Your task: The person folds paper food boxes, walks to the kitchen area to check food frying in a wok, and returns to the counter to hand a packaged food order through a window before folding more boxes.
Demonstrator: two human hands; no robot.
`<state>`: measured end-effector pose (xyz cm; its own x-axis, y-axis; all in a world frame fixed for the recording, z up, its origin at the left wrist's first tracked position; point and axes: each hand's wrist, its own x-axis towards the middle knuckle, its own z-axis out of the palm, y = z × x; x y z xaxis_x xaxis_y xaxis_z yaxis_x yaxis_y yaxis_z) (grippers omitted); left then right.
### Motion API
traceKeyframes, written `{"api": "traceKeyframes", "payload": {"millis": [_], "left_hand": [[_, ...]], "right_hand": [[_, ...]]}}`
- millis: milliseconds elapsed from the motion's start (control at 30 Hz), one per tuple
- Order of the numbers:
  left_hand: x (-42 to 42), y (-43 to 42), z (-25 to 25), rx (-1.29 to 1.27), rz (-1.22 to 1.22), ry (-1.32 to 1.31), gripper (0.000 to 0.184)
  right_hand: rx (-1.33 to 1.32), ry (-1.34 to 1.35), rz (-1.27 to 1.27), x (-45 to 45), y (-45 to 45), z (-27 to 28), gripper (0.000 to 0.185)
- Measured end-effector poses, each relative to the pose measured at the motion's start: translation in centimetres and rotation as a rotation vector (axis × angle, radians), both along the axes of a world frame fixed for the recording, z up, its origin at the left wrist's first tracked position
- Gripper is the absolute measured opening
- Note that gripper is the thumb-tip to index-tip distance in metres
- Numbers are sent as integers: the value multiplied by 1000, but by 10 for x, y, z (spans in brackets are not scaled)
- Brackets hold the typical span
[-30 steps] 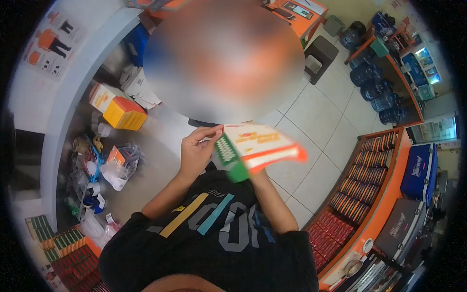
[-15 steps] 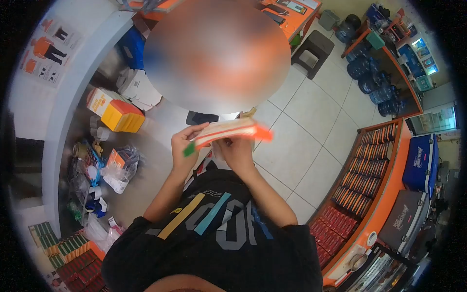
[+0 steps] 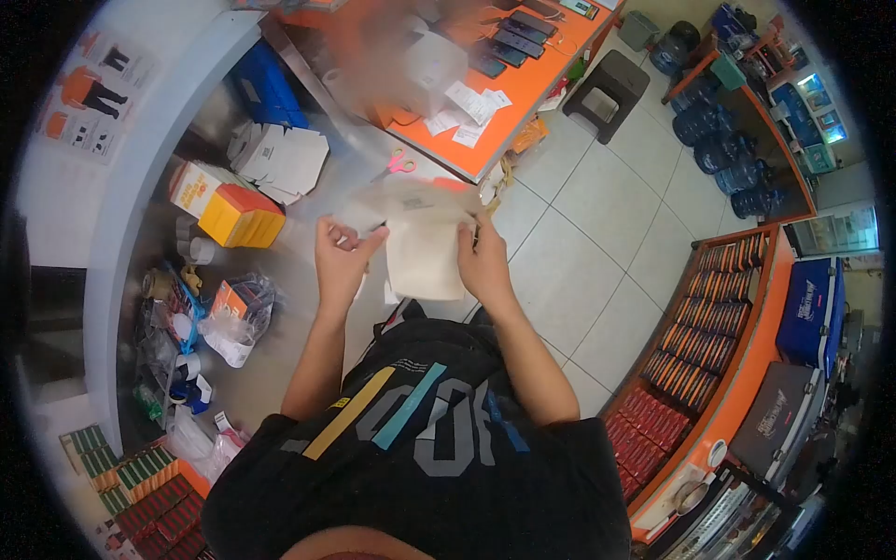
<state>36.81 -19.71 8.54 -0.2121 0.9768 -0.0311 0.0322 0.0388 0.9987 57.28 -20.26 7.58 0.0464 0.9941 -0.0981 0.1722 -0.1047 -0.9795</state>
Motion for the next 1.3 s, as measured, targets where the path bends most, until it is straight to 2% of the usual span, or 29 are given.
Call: {"api": "traceKeyframes", "payload": {"millis": [33,100,167,200,233,300,367,433,500,533,567,633,700,767,833,867,967,1067,1200,1267,1300], "left_hand": [[-12,-5,-15,-91,13,-19,23],[-16,-8,-19,-179,26,-40,25],[-5,-19,-5,-280,-383,-208,29],[13,-17,4,-167,-368,-261,35],[22,-14,3,-166,-353,-259,35],[31,-4,3,33,-207,-237,36],[28,1,12,48,-126,-201,31],[17,8,2,-71,-152,-334,24],[12,7,-2,-46,-175,-323,22],[12,5,-5,-23,-198,-312,20],[13,3,-8,-27,-201,-314,20],[17,-6,-15,-76,-261,-203,26],[15,-18,-29,16,-289,-114,28],[16,-22,-29,103,-319,-27,30],[16,-23,-24,-153,-289,-447,32],[14,-22,-23,-172,-343,-347,33],[10,-24,-29,-95,-414,-332,32],[15,-23,-12,-162,-370,-345,30],[9,-24,-31,-93,-430,-322,29],[4,-22,-41,185,-513,33,29],[6,-24,-45,186,-515,35,29]], "right_hand": [[-41,-282,-96,-3,2,4,26],[11,-371,-120,-8,5,-2,23],[44,-457,-129,-17,-1,-4,20],[54,-497,-13,-23,-2,2,20],[68,-536,104,-30,-3,9,20],[169,-561,177,-43,-10,15,26],[578,-670,169,-51,-15,10,30],[595,-663,157,-50,-14,9,32],[499,-257,-62,-49,-9,11,28],[262,-64,-191,-46,-10,16,19],[257,-66,-195,-40,-8,15,19],[-14,21,-206,-28,0,12,17],[-26,64,-213,-28,-1,17,20],[55,262,-112,-30,-4,18,18],[42,272,-81,-34,-8,28,18],[34,281,-37,-34,-9,31,18],[35,234,-17,-28,-10,31,18],[104,191,3,-21,-15,31,18],[25,265,14,-13,-16,31,16],[-12,316,19,-11,-16,31,15],[-10,317,18,-10,-17,31,15]]}}
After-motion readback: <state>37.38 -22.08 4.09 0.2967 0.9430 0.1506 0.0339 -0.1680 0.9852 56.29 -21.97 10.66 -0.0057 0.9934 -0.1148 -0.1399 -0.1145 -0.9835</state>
